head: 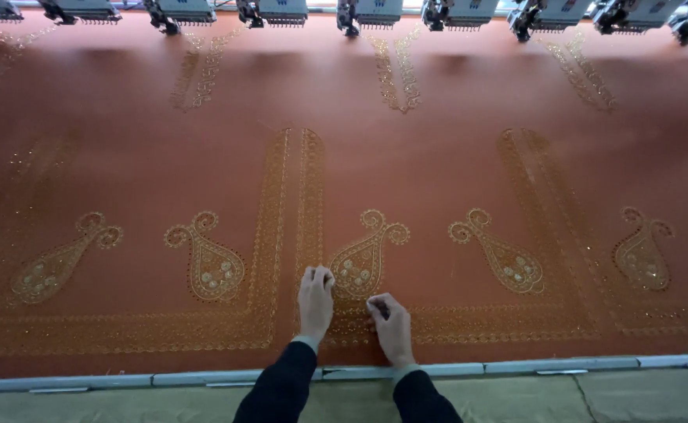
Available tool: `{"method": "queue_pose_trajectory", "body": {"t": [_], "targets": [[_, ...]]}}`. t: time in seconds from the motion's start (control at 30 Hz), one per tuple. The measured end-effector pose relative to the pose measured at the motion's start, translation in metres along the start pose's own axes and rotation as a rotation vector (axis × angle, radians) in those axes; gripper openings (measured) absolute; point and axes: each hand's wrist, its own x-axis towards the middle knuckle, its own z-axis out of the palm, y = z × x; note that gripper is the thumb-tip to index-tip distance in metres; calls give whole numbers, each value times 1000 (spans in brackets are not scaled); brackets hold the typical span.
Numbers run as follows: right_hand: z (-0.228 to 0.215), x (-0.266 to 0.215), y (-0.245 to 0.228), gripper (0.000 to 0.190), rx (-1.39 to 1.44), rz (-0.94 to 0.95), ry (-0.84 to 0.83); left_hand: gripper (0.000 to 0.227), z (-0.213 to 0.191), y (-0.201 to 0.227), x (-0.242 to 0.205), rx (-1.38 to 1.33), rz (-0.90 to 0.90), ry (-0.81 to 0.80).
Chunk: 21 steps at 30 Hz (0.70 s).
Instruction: Inspecting fabric on an industrial embroidery machine and manually adjusting the machine heads.
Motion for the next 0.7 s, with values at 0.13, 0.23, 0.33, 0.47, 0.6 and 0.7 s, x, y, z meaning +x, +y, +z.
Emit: {"method": "queue_pose_trajectory", "body": {"t": [0.13,0.23,0.33,0.47,0.6,0.7], "targets": [[-1,1,2,6,41,-9,-4,13,-11,6,3,-136,-20,-81],[-4,2,5,7,22,-32,2,25,-20,7,8,-122,105,-209],[-4,7,15,6,-13,-74,3,29,-11,-8,24,12,369,-301],[-2,10,24,3,-38,-138,32,15,-6,-16,34,-101,455,-352],[-4,8,8,7,44,-26,18,12,0,-15,31,-174,368,-288],[0,6,12,7,-4,-83,20,17,-12,-7,26,-235,242,-254]]}}
